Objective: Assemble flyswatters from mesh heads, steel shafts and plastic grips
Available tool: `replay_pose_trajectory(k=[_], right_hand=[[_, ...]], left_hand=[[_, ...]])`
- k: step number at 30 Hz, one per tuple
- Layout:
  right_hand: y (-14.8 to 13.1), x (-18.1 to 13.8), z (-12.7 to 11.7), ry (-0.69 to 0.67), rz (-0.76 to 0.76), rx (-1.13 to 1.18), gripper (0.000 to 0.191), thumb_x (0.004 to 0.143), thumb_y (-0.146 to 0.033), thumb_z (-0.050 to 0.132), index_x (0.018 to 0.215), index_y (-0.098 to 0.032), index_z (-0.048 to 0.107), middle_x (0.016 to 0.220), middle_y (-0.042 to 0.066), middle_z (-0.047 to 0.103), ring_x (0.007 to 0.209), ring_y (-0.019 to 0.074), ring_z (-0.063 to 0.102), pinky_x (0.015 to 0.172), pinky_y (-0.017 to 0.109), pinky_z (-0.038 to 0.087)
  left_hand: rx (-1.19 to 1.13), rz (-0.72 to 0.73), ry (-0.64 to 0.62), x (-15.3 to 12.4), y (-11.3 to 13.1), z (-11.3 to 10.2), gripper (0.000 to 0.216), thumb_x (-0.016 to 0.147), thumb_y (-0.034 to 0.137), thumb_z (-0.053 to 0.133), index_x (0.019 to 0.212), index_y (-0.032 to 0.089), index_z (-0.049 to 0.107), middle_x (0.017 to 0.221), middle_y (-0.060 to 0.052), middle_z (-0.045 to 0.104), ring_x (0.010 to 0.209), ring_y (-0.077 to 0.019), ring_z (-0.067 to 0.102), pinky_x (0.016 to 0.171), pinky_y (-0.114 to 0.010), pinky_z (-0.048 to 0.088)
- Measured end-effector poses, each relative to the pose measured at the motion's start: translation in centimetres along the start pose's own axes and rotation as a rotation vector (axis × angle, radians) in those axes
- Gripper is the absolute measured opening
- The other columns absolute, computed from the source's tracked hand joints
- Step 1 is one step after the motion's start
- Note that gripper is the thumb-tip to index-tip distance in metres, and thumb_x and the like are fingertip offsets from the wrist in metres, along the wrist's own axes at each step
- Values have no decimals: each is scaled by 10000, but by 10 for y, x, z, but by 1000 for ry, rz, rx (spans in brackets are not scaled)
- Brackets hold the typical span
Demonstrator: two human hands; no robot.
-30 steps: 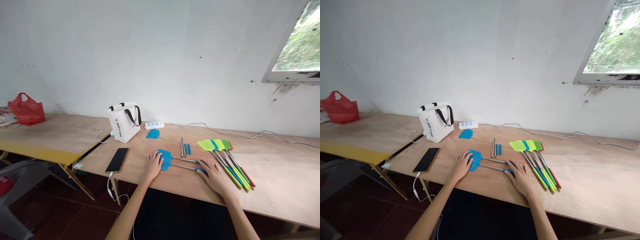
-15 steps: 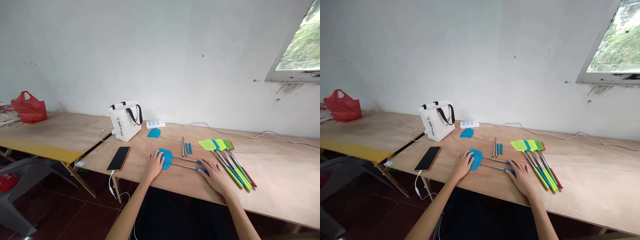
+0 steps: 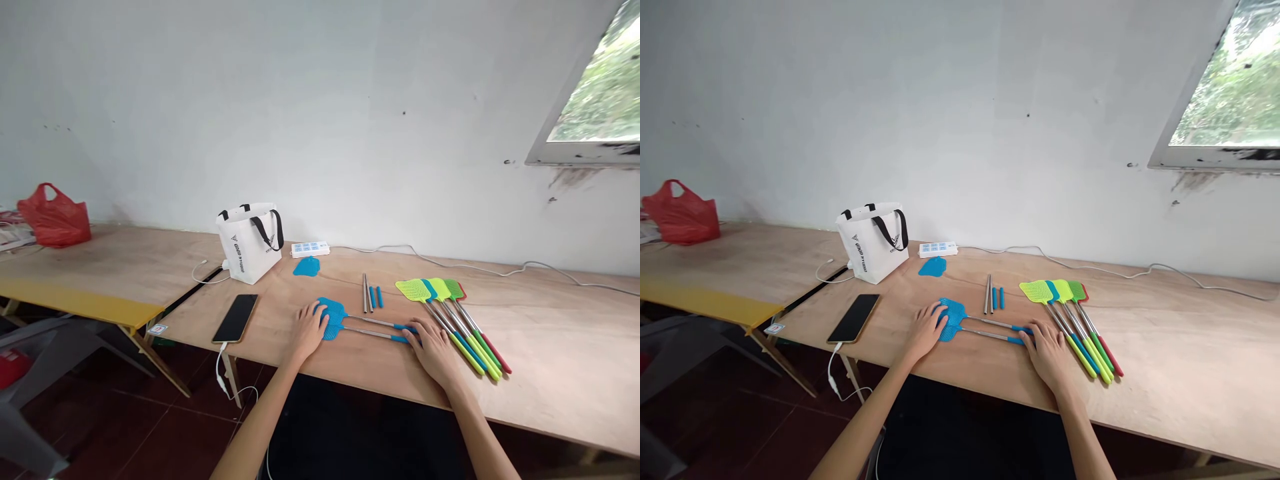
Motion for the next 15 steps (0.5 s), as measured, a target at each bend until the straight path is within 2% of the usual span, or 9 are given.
replay_pose_trajectory(k=[4,7,11,15], right_hand=[[0,2,-6,31,-34,94,462,1026,-569,277,953,-256,607,1201,85,657,1136,279,603,1001,460,419],[-2,2,-8,33,-37,111,464,1021,-592,293,979,-261,614,1201,88,656,1155,286,592,1012,459,410],[-7,0,-5,-31,-66,82,461,990,-647,365,1092,-300,651,1303,61,625,1251,315,535,1079,533,336],[-3,1,-1,-18,-69,89,481,952,-690,417,1021,-278,656,1292,72,622,1231,326,542,1057,527,364]], left_hand=[[-21,13,-4,-1,4,-2,328,1036,372,393,1263,286,614,1404,-69,596,1260,-294,529,1071,-482,389],[-43,13,10,-1,5,-4,323,1033,370,398,1261,288,612,1409,-70,595,1264,-301,529,1073,-495,383],[-61,10,25,-1,4,-3,328,1031,373,395,1262,284,609,1407,-75,596,1268,-294,525,1089,-495,376],[-67,12,27,-1,2,-1,326,1027,380,404,1260,278,608,1395,-77,603,1268,-292,529,1099,-494,371]])
Point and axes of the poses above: each hand's wrist, its own x-axis towards the middle knuckle, its own z-axis out of the palm, y = z × x, the point moved 7 cm from there along x, towards the middle knuckle
